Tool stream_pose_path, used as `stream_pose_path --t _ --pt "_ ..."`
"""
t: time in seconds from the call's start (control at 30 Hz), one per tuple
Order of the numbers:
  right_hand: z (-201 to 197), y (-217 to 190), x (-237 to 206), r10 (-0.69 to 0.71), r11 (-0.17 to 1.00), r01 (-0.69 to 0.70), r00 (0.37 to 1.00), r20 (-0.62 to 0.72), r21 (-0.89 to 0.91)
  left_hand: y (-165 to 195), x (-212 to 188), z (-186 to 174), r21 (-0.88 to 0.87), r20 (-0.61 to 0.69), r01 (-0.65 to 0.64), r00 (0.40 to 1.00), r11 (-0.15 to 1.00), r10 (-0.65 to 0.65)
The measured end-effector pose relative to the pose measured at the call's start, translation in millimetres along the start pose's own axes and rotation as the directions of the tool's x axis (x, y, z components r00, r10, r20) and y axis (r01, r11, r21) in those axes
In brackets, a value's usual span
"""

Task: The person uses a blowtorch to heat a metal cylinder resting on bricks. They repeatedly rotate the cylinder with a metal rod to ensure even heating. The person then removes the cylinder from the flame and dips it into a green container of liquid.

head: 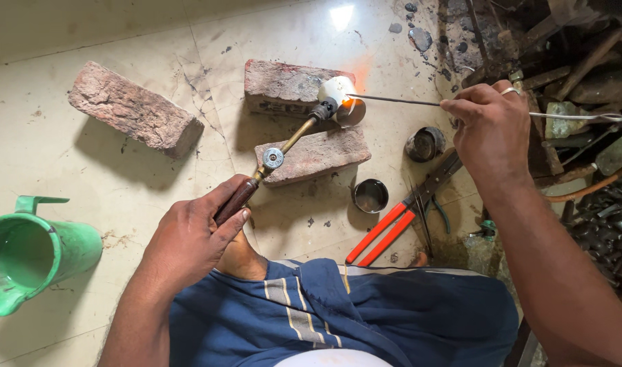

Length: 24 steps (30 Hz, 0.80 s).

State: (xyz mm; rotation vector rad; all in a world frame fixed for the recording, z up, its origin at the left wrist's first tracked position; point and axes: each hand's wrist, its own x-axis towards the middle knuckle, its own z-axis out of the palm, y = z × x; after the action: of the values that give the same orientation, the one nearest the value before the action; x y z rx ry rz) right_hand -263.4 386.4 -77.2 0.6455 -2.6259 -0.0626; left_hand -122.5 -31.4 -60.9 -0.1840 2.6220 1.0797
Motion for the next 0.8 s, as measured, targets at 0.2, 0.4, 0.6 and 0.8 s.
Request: stream_pose_path --t 0.2,0.4,0.6,0.8 --pt "-0.3 -1.4 -2.5 -0.004 0.999 0.004 1.000 0.006 -0.035 4.0 -0.3 -2.7 0.070 0.056 0.130 0.989 0.989 -0.134" --pt "-0.2 0.1 -2.9 0.001 1.000 -0.001 1.000 0.002 -0.011 2.7 -0.3 -2.5 -0.009 0.017 0.033 0.999 0.999 -0.033" --pt "-0.1 1.0 -3.2 0.003 1.000 -0.003 1.000 -0.004 0.012 1.5 1.0 -0.3 0.049 0.033 0.055 0.998 0.997 -0.056" --pt "1.7 0.8 -3.5 -0.006 1.000 0.006 1.000 -0.014 -0.003 2.8 0.3 -1.6 0.023 0.019 0.000 1.000 1.000 0.000"
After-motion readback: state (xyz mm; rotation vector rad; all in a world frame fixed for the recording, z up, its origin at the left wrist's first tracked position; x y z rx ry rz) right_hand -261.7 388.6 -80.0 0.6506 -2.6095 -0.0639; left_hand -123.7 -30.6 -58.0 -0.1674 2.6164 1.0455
